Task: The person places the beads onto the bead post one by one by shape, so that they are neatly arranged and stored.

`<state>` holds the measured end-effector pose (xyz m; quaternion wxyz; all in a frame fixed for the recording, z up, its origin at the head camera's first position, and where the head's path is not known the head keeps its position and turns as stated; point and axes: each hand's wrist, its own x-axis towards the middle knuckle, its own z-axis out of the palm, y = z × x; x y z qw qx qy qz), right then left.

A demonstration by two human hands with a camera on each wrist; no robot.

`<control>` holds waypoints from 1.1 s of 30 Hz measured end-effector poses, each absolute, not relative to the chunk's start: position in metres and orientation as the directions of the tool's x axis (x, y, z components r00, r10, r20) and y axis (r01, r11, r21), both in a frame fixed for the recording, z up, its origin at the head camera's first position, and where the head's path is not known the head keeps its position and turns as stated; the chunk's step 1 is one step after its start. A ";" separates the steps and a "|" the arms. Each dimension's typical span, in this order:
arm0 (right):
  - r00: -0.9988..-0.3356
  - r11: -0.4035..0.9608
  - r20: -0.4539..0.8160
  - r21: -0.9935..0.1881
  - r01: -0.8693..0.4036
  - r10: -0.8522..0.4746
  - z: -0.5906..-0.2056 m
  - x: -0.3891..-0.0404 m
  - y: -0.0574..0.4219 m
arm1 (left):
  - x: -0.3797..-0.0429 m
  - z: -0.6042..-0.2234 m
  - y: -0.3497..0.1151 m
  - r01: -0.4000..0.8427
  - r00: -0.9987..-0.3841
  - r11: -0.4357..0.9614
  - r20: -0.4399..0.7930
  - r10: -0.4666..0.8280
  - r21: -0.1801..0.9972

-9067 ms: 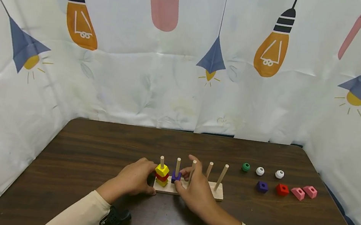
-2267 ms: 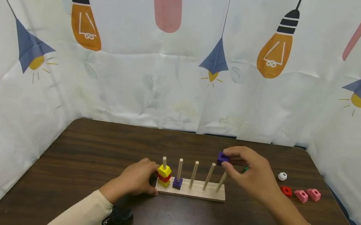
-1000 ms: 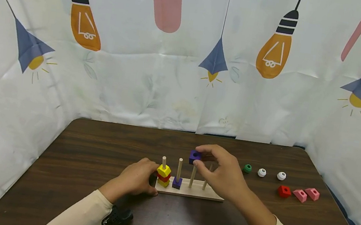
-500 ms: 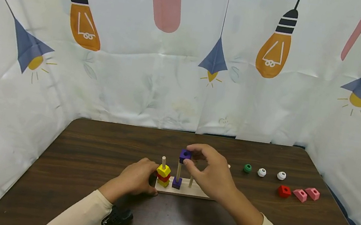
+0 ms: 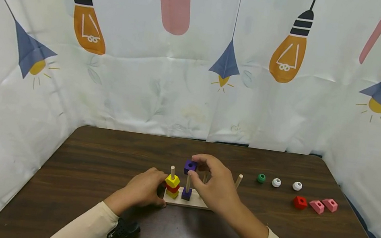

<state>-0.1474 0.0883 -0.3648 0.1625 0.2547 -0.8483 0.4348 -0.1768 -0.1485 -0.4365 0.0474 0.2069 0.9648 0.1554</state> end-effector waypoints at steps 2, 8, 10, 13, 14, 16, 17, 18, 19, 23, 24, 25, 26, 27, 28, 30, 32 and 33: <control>-0.826 0.494 0.487 -0.664 -0.562 -0.284 -0.368 -0.148 0.088 | -0.176 -0.436 -0.148 0.383 -0.910 0.865 -0.028 0.414 0.324; -0.842 0.499 0.460 -0.679 -0.538 -0.282 -0.377 -0.148 0.088 | -0.176 -0.437 -0.148 0.384 -0.910 0.863 -0.026 0.414 0.328; -0.849 0.494 0.447 -0.691 -0.528 -0.282 -0.379 -0.148 0.088 | -0.176 -0.437 -0.148 0.383 -0.910 0.864 -0.027 0.413 0.326; -0.860 0.490 0.423 -0.706 -0.511 -0.286 -0.384 -0.148 0.088 | -0.176 -0.437 -0.149 0.387 -0.908 0.862 -0.025 0.417 0.328; -0.863 0.489 0.417 -0.711 -0.505 -0.285 -0.386 -0.148 0.088 | -0.176 -0.438 -0.149 0.388 -0.908 0.861 -0.024 0.418 0.329; -0.868 0.487 0.405 -0.719 -0.496 -0.286 -0.389 -0.147 0.088 | -0.176 -0.438 -0.149 0.388 -0.908 0.861 -0.024 0.419 0.329; -0.871 0.485 0.400 -0.723 -0.492 -0.286 -0.391 -0.147 0.088 | -0.176 -0.438 -0.149 0.389 -0.907 0.861 -0.024 0.419 0.329; -0.872 0.480 0.398 -0.728 -0.489 -0.286 -0.394 -0.148 0.088 | -0.176 -0.438 -0.149 0.390 -0.907 0.860 -0.024 0.420 0.329; -0.873 0.475 0.395 -0.733 -0.488 -0.287 -0.396 -0.148 0.088 | -0.176 -0.439 -0.149 0.390 -0.907 0.861 -0.023 0.420 0.328; -0.879 0.465 0.386 -0.747 -0.476 -0.280 -0.407 -0.149 0.087 | -0.176 -0.439 -0.149 0.393 -0.907 0.859 -0.019 0.422 0.327; -0.881 0.464 0.385 -0.749 -0.473 -0.277 -0.410 -0.149 0.087 | -0.176 -0.439 -0.149 0.394 -0.906 0.859 -0.017 0.422 0.326; -0.883 0.463 0.382 -0.752 -0.469 -0.275 -0.413 -0.150 0.087 | -0.176 -0.439 -0.149 0.395 -0.906 0.859 -0.016 0.422 0.325; -0.884 0.460 0.381 -0.755 -0.467 -0.272 -0.415 -0.150 0.087 | -0.176 -0.439 -0.149 0.395 -0.906 0.860 -0.016 0.422 0.324; -0.885 0.457 0.378 -0.759 -0.464 -0.271 -0.418 -0.150 0.087 | -0.177 -0.439 -0.149 0.396 -0.906 0.860 -0.016 0.423 0.322; -0.885 0.457 0.377 -0.759 -0.464 -0.273 -0.420 -0.150 0.087 | -0.177 -0.438 -0.149 0.395 -0.906 0.861 -0.017 0.422 0.322; -0.883 0.452 0.377 -0.759 -0.468 -0.282 -0.426 -0.151 0.087 | -0.177 -0.438 -0.149 0.393 -0.907 0.862 -0.019 0.420 0.320; -0.878 0.453 0.380 -0.754 -0.476 -0.290 -0.431 -0.152 0.086 | -0.177 -0.438 -0.148 0.391 -0.908 0.863 -0.020 0.418 0.320; -0.877 0.454 0.380 -0.752 -0.478 -0.294 -0.434 -0.153 0.086 | -0.177 -0.438 -0.148 0.390 -0.908 0.863 -0.020 0.418 0.321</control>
